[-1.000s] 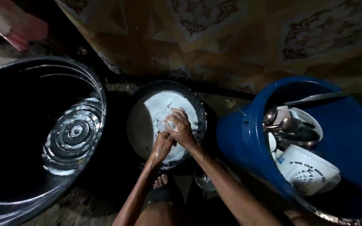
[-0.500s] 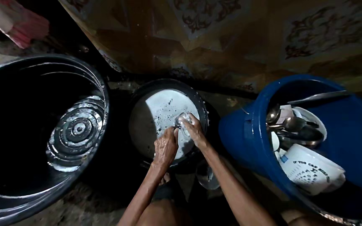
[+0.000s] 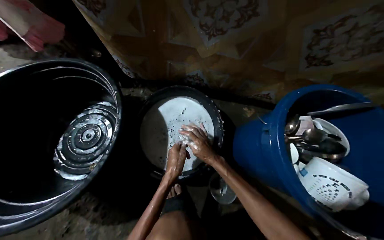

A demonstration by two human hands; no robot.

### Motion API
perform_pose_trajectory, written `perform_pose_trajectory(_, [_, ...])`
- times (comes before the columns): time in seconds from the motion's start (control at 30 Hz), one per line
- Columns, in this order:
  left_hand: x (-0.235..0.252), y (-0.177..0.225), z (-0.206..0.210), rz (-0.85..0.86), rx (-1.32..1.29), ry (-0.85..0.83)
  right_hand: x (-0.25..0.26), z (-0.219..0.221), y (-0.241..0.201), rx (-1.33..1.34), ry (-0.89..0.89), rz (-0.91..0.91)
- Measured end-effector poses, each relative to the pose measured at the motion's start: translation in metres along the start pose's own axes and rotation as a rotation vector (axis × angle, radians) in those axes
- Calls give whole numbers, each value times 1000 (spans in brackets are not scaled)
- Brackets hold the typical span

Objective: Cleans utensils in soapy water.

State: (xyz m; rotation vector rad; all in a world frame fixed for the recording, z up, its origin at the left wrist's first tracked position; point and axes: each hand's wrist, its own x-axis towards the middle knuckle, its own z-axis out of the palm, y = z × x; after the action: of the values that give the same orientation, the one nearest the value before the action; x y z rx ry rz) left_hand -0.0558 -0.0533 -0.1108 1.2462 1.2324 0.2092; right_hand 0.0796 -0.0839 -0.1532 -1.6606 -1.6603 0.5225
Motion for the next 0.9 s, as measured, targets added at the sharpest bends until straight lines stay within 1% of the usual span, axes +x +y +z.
perform_pose_trajectory(0.03, [-2,0,1,10,59,10,4,1,8,-15,6,0])
perform_pose_trajectory(0.1, [-5,-1,4,18,90,20,10,1,20,-3,46,22])
perform_pose_trajectory(0.2, [-5,2,3,44,73,55,11,8,14,-12,159,4])
perform_pose_trajectory(0.27, [-6,0,1,68,81,63,-1,13,-1,27,148,21])
perform_pose_trajectory(0.33, [-6,-7,4,92,101,56,-14,14,-8,58,126,14])
perform_pose_trajectory(0.43, [-7,-11,12,123,145,55,-12,9,8,40,105,2])
perform_pose_trajectory(0.5, [-9,-12,12,121,154,40,1,1,18,-23,93,29])
perform_pose_trajectory(0.57, [-9,-11,9,91,117,44,19,-7,17,-60,78,68])
perform_pose_trajectory(0.63, [-8,-10,7,62,66,55,29,-11,9,-66,151,108])
perform_pose_trajectory(0.67, [-7,-9,7,62,42,70,31,-14,3,-42,195,145])
perform_pose_trajectory(0.7, [-7,-10,6,65,24,84,29,-15,-6,-10,202,200])
perform_pose_trajectory(0.73, [-7,-11,6,73,22,96,24,-16,-16,10,154,253])
perform_pose_trajectory(0.77, [-6,-11,6,85,29,106,16,-16,-25,2,86,268])
perform_pose_trajectory(0.8, [-5,-11,7,103,48,114,6,-12,-30,-30,44,239])
perform_pose_trajectory(0.87, [-6,-12,9,125,96,110,-5,0,-26,-101,88,139])
perform_pose_trajectory(0.9, [-6,-14,11,130,109,117,-3,4,-22,-130,115,117])
